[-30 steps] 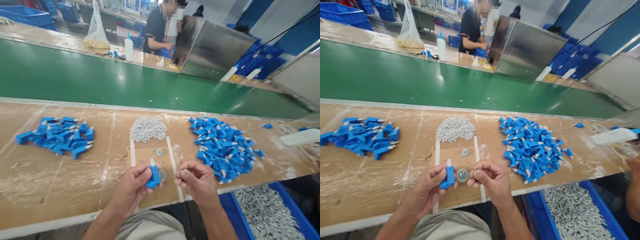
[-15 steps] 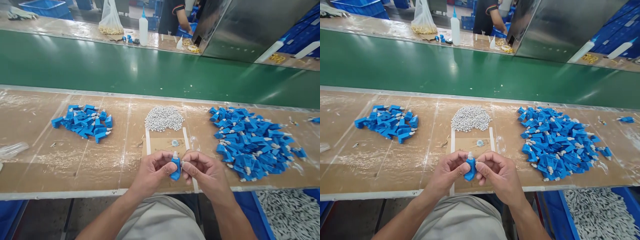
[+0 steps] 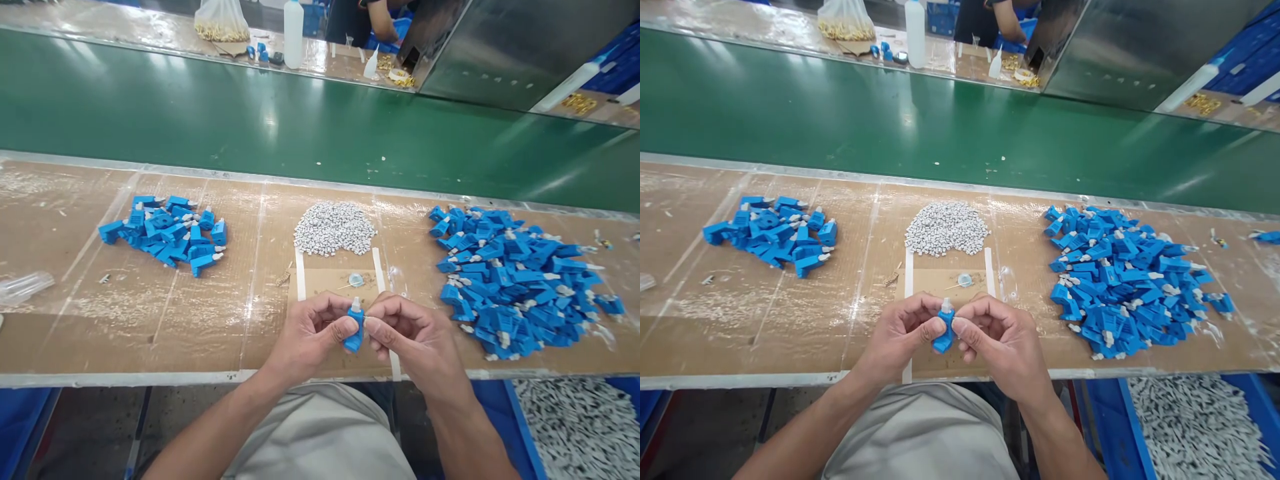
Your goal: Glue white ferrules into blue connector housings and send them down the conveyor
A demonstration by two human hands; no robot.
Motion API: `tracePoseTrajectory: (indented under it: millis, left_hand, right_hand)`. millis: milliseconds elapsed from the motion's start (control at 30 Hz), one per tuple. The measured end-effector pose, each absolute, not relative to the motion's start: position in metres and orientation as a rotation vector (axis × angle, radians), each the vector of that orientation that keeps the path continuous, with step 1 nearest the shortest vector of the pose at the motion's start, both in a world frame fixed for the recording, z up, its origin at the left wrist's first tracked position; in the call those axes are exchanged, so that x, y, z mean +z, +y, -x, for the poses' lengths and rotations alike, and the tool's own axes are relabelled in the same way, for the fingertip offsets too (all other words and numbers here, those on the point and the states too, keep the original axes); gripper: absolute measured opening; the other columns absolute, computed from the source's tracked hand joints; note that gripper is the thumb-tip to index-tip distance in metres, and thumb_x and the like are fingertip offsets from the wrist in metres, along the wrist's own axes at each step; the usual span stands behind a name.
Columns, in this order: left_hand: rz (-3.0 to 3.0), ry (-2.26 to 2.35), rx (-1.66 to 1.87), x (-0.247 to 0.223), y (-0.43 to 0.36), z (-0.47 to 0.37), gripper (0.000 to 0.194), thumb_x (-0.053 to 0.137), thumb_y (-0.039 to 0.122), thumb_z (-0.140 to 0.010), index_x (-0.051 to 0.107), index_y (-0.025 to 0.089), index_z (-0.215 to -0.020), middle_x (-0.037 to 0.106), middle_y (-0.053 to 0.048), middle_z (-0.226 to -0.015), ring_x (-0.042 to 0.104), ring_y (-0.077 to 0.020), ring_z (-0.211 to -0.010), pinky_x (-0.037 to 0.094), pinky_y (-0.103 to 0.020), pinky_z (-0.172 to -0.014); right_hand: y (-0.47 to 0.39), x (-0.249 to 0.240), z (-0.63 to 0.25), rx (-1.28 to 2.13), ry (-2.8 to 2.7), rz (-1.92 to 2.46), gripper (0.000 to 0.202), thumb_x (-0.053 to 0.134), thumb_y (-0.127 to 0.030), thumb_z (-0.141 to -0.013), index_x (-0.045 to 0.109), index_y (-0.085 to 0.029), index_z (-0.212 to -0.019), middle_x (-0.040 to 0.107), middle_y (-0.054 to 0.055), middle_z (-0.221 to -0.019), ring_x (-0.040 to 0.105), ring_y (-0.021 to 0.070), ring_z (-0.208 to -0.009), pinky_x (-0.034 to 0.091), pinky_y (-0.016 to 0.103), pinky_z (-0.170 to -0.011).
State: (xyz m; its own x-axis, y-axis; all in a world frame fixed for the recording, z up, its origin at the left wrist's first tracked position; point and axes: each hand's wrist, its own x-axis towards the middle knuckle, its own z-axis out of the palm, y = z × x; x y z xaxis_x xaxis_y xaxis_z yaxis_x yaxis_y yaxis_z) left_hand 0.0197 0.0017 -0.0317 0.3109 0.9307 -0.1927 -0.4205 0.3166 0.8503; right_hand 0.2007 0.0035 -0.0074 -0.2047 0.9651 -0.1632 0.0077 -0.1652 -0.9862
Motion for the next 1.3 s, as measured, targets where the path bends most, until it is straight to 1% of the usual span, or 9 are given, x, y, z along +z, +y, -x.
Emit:
tracePoseTrajectory:
  millis: [233, 300, 433, 633, 933, 1067, 1133, 1233, 1300]
  left_hand:
    - [-0.781, 0.714, 0.992, -0.033, 0.006, -0.017, 0.027, 0.076, 0.036, -0.086, 0.072, 0.012, -0.098, 0.067, -0.004, -0.075, 0.059, -0.0117, -0.064, 0.049, -0.024, -0.060]
    - [-0.778, 0.663, 0.976, -0.031, 0.007, -0.016, 0.025, 0.075, 0.035, -0.088, 0.072, 0.013, -0.098, 0.067, -0.004, -0.077, 0.059, -0.0110, -0.065, 0.048, -0.022, -0.060]
    - [-0.762, 0.608, 0.945, -0.025, 0.009, -0.018, 0.025, 0.074, 0.037, -0.088, 0.070, 0.013, -0.092, 0.065, -0.003, -0.073, 0.058, -0.0100, -0.062, 0.048, -0.022, -0.060]
    - [-0.784, 0.618, 0.912, -0.017, 0.011, -0.019, 0.029, 0.077, 0.039, -0.085, 0.066, 0.012, -0.085, 0.067, -0.003, -0.070, 0.061, -0.0114, -0.061, 0.050, -0.023, -0.060]
    - [-0.823, 0.684, 0.936, -0.012, 0.005, -0.013, 0.027, 0.076, 0.038, -0.086, 0.066, 0.013, -0.087, 0.066, -0.003, -0.071, 0.060, -0.0109, -0.061, 0.051, -0.023, -0.058]
    - [-0.880, 0.801, 0.931, 0.000, 0.000, -0.008, 0.030, 0.075, 0.043, -0.085, 0.068, 0.014, -0.087, 0.068, -0.003, -0.070, 0.061, -0.0120, -0.060, 0.050, -0.023, -0.055]
    - [-0.969, 0.950, 0.898, 0.009, 0.001, 0.006, 0.031, 0.076, 0.046, -0.083, 0.071, 0.016, -0.090, 0.070, -0.003, -0.073, 0.064, -0.0141, -0.062, 0.051, -0.024, -0.056]
    - [-1.205, 1.535, 0.964, 0.022, 0.015, 0.051, 0.030, 0.078, 0.048, -0.079, 0.074, 0.024, -0.097, 0.075, 0.002, -0.083, 0.068, -0.0174, -0.073, 0.055, -0.027, -0.069]
    - [-1.350, 2.035, 1.008, 0.028, 0.032, 0.088, 0.026, 0.080, 0.046, -0.075, 0.073, 0.027, -0.092, 0.073, 0.006, -0.081, 0.067, -0.0186, -0.077, 0.055, -0.031, -0.077]
  right_hand:
    - [0.011, -0.012, -0.203, 1.664, -1.109, 1.197, 0.018, 0.086, -0.030, -0.078, 0.072, -0.019, -0.076, 0.065, -0.001, -0.063, 0.058, 0.0090, -0.048, 0.050, 0.017, -0.042]
    - [0.014, -0.011, -0.202, 1.741, -1.015, 1.150, 0.019, 0.088, -0.030, -0.075, 0.074, -0.021, -0.085, 0.063, -0.003, -0.063, 0.055, 0.0077, -0.045, 0.046, 0.015, -0.036]
    - [0.016, -0.008, -0.202, 1.861, -0.937, 1.099, 0.035, 0.089, -0.034, -0.072, 0.079, -0.022, -0.103, 0.057, -0.004, -0.059, 0.049, 0.0070, -0.042, 0.041, 0.014, -0.031]
    - [0.015, -0.011, -0.206, 1.923, -0.870, 1.061, 0.029, 0.089, -0.033, -0.071, 0.080, -0.021, -0.096, 0.054, -0.003, -0.058, 0.045, 0.0058, -0.043, 0.038, 0.011, -0.030]
    - [0.010, -0.016, -0.197, 1.937, -0.829, 0.982, 0.028, 0.087, -0.029, -0.075, 0.079, -0.023, -0.101, 0.054, -0.003, -0.062, 0.047, 0.0062, -0.047, 0.042, 0.011, -0.033]
    - [0.008, -0.015, -0.181, 1.958, -0.839, 0.936, 0.031, 0.086, -0.036, -0.075, 0.078, -0.024, -0.103, 0.053, -0.005, -0.064, 0.045, 0.0054, -0.046, 0.044, 0.013, -0.035]
    - [0.011, -0.011, -0.184, 1.961, -0.948, 0.956, 0.042, 0.089, -0.042, -0.071, 0.077, -0.022, -0.106, 0.056, -0.003, -0.069, 0.048, 0.0070, -0.050, 0.046, 0.016, -0.037]
    - [0.023, -0.005, -0.215, 1.674, -1.304, 1.220, 0.054, 0.086, -0.049, -0.072, 0.073, -0.022, -0.116, 0.064, 0.001, -0.080, 0.057, 0.0132, -0.060, 0.052, 0.024, -0.047]
    - [0.037, -0.006, -0.251, 1.097, -1.577, 1.541, 0.043, 0.079, -0.047, -0.080, 0.074, -0.021, -0.113, 0.066, 0.003, -0.082, 0.061, 0.0170, -0.066, 0.055, 0.031, -0.059]
